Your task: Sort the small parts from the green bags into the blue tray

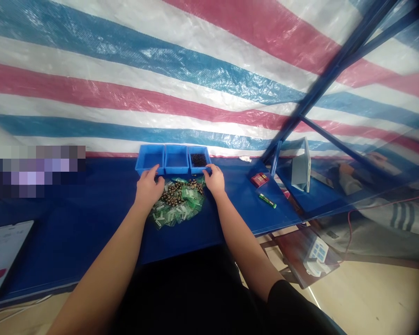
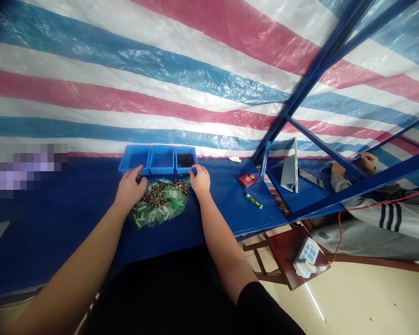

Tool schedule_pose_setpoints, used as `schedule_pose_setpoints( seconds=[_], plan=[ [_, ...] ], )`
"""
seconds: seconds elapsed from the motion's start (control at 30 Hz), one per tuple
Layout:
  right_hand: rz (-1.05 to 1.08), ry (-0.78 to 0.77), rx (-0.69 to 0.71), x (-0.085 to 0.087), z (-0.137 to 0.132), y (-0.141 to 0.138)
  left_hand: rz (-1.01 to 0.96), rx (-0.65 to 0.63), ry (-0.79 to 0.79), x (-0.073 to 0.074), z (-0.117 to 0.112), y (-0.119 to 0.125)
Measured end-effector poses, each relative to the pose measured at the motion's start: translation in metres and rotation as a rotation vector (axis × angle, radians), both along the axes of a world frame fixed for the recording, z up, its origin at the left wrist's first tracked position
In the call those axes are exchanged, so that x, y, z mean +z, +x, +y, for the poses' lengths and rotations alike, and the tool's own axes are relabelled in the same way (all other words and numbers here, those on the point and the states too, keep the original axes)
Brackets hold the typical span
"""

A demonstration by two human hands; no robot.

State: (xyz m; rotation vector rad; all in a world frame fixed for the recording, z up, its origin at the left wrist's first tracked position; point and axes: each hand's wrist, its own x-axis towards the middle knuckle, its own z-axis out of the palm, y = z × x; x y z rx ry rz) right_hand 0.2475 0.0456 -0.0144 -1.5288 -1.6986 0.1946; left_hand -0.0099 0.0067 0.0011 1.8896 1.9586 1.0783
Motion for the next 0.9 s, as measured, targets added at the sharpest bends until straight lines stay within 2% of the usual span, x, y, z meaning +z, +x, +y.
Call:
schedule_pose_setpoints(
  seconds=[0.13,0.33,0.43,0.53,0.67,0.83,0.9],
  plan=[
    [0.057,0.051,-0.019,0.002,0.000,0.003,-0.009,-0.009,0.055,0.000,0.001,-0.001],
    [0.178,0.188,-0.007,0.016,-0.020,-0.001,-0.074,0.056,0.219,0.017,-0.010,0.004],
    [0.167,0.286,0.051,0.020,-0.030,-0.010,-0.203,-0.071,0.228,0.021,-0.017,0.011],
    [0.116,0.350,0.190,0.019,-0.038,-0.020,-0.295,-0.202,0.193,0.018,-0.019,0.016],
    [0.020,0.328,0.362,0.014,-0.042,-0.031,-0.337,-0.175,0.196,0.011,-0.018,0.017],
    [0.024,0.262,0.395,0.015,-0.045,-0.036,-0.428,-0.204,0.218,0.009,-0.016,0.018],
    [0.066,0.248,0.414,0.018,-0.046,-0.036,-0.409,-0.173,0.227,0.011,-0.019,0.019]
  ],
)
